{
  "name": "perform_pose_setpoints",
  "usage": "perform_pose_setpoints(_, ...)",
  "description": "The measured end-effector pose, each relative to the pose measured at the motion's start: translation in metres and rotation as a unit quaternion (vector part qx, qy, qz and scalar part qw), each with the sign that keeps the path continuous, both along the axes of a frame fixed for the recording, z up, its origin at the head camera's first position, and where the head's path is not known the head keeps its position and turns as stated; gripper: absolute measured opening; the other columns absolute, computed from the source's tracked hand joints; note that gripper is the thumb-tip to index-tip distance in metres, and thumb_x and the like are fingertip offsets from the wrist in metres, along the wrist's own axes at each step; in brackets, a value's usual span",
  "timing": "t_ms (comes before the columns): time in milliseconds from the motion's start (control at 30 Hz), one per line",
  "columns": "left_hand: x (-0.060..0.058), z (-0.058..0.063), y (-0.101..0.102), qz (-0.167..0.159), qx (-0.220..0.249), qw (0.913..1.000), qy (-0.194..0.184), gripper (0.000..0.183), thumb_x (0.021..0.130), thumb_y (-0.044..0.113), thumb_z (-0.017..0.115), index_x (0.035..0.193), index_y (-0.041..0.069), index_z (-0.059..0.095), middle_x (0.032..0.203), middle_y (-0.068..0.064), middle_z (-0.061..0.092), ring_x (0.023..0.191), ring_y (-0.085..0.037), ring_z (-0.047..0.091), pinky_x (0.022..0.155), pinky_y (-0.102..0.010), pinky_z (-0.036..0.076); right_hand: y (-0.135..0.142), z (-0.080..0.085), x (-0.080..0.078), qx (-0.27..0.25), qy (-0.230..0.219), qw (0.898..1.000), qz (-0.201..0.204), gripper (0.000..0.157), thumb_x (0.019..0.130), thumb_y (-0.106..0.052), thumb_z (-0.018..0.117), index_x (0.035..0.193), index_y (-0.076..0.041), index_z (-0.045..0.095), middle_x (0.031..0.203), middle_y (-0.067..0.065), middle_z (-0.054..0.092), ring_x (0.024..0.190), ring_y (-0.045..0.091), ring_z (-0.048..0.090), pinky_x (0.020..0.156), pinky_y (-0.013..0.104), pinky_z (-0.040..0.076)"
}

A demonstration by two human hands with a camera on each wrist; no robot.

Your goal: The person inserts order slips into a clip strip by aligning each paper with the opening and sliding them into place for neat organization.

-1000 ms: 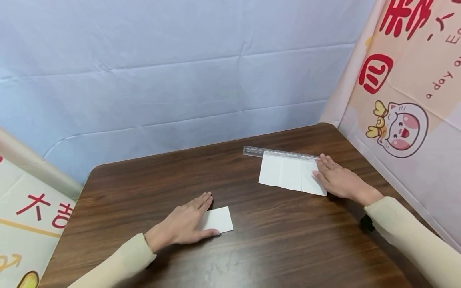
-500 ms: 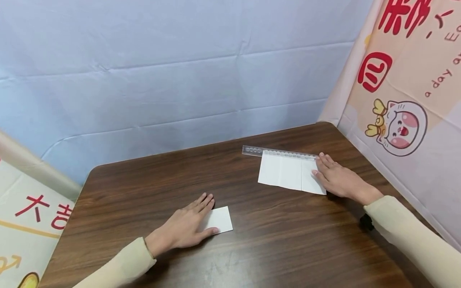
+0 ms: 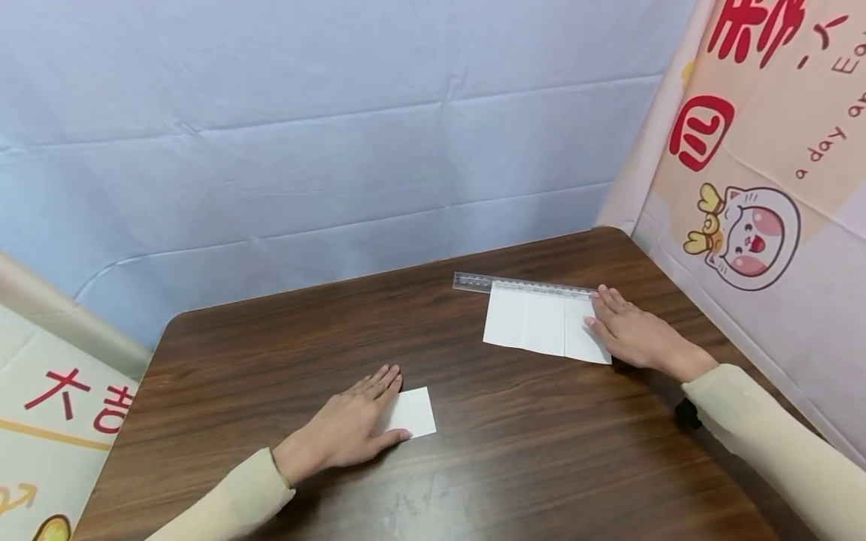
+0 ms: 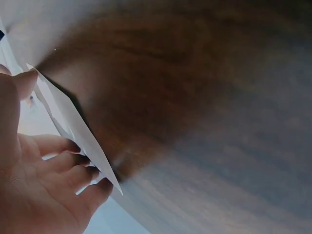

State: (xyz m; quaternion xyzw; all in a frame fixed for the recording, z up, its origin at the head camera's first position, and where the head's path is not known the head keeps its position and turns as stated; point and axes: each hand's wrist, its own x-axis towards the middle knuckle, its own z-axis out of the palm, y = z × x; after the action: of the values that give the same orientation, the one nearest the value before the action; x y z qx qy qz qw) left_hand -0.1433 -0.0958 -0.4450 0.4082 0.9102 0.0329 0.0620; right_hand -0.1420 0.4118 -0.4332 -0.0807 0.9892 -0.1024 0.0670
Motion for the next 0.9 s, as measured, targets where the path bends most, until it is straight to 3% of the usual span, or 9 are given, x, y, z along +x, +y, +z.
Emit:
perform_pose_setpoints(600,0.0006,-0.0001,0.0017,-0.003,0.028,0.9996,-0.009,0.082,0.103,0.062,0.056,0.158,0.001,0.045,0.169,-0.018,0.038,0.158,-0.031,0.037,0.128,-0.049,0.039,-0.0031,0.0021,0.0012,0.004,0.008,1.000,-0.001,0.074,0.115,-0.041,0.036,0.158,0.018,0.026,0.167,0.040,0.015,0.155,0.058,0.021,0.126,0.069,0.027)
perform_pose_setpoints(900,0.0018,0.0023,0.0015,0.010,0.042,0.9990,-0.010,0.079,0.100,0.061,0.063,0.154,0.004,0.052,0.166,-0.016,0.044,0.154,-0.031,0.044,0.118,-0.051,0.051,-0.0042,0.0014,0.0010,0.004,0.010,1.000,-0.004,0.074,0.115,-0.042,0.036,0.158,0.018,0.025,0.167,0.040,0.015,0.155,0.059,0.021,0.126,0.070,0.027)
